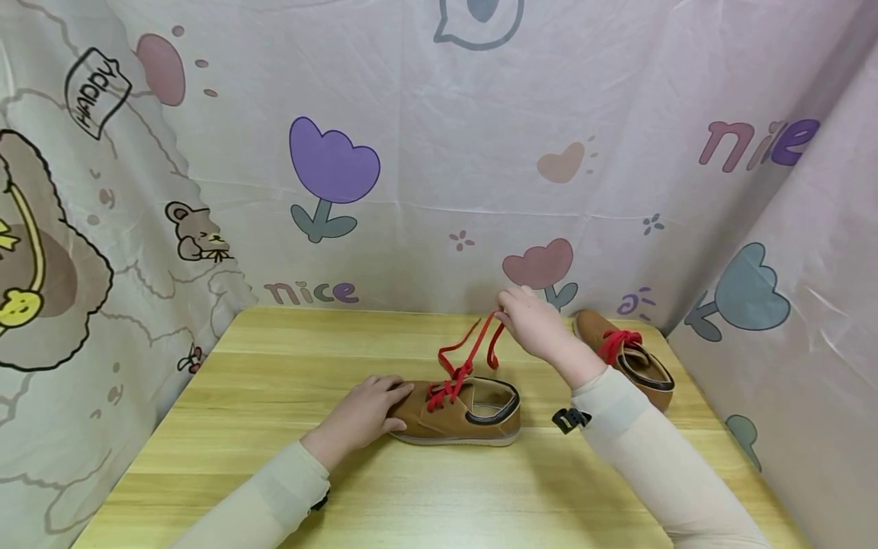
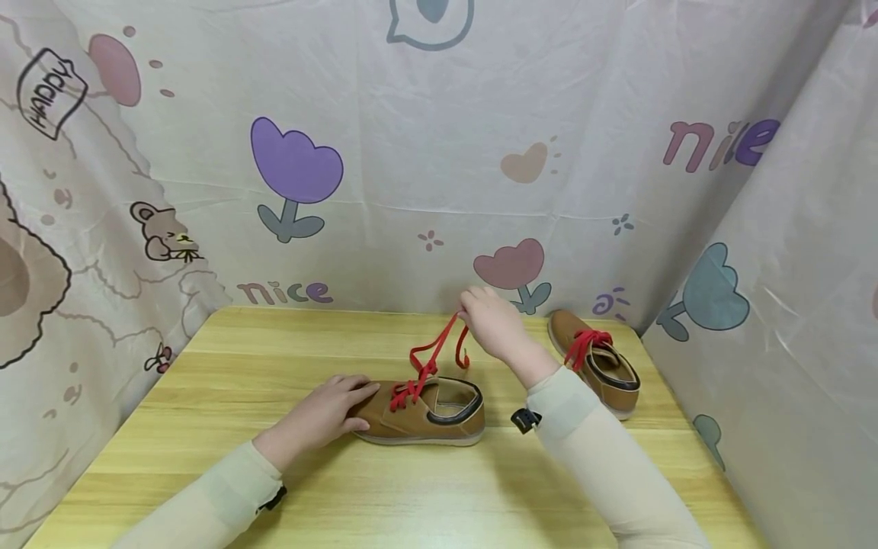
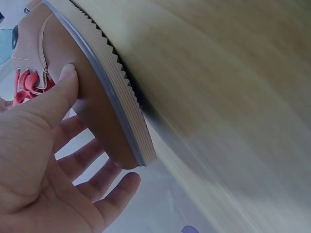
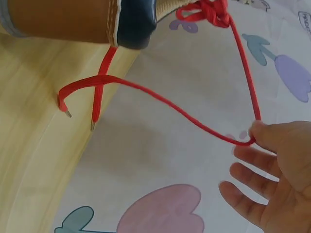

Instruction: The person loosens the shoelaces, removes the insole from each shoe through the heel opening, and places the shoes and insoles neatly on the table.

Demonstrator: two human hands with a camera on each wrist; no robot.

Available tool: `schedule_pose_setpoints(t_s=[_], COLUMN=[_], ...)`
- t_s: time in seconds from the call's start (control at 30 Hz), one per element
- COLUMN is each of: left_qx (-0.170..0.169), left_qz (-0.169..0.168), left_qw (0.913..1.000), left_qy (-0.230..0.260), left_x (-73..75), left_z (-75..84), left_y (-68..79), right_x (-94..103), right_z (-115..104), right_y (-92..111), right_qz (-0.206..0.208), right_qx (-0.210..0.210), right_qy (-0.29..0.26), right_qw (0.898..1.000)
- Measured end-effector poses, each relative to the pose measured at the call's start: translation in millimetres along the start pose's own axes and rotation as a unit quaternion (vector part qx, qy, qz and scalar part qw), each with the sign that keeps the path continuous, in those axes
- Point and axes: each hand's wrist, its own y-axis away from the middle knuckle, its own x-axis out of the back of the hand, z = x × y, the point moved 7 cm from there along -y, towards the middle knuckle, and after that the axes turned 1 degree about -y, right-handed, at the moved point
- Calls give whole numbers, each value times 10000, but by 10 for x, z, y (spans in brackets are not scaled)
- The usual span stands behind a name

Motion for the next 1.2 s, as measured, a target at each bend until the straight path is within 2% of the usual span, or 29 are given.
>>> schedule_pose_setpoints(t_s=[0.27,0.37,0.5,0.7,0.77,0.87,1.0,1.2], left_qx=[-17,-39,-37,-48,-43,-28,-18,-13], left_qz=[4,14,13,-15,-16,-23,-42,-38], left_qw=[10000,10000,10000,10000,10000,10000,10000,10000], left_qy=[5,-7,-28,-69,-63,-51,-14,27], left_x=[-2,-3,-2,-5,-6,-5,-2,11], left_z=[0,4,5,7,5,2,4,13], left_y=[-4,-7,-9,-6,-5,-3,-2,-5], right_x=[42,40,46,56,21,-77,-194,-249], right_z=[254,371,509,728,772,783,745,632], right_y=[-16,-9,2,26,30,30,31,36], right_qz=[242,333,561,911,869,597,368,241], right_qx=[-798,-1179,-1482,-1998,-2041,-1972,-1857,-1698], right_qy=[-140,-314,-498,-534,-492,-388,-327,-363], right_qw=[9964,9920,9861,9741,9738,9778,9814,9845])
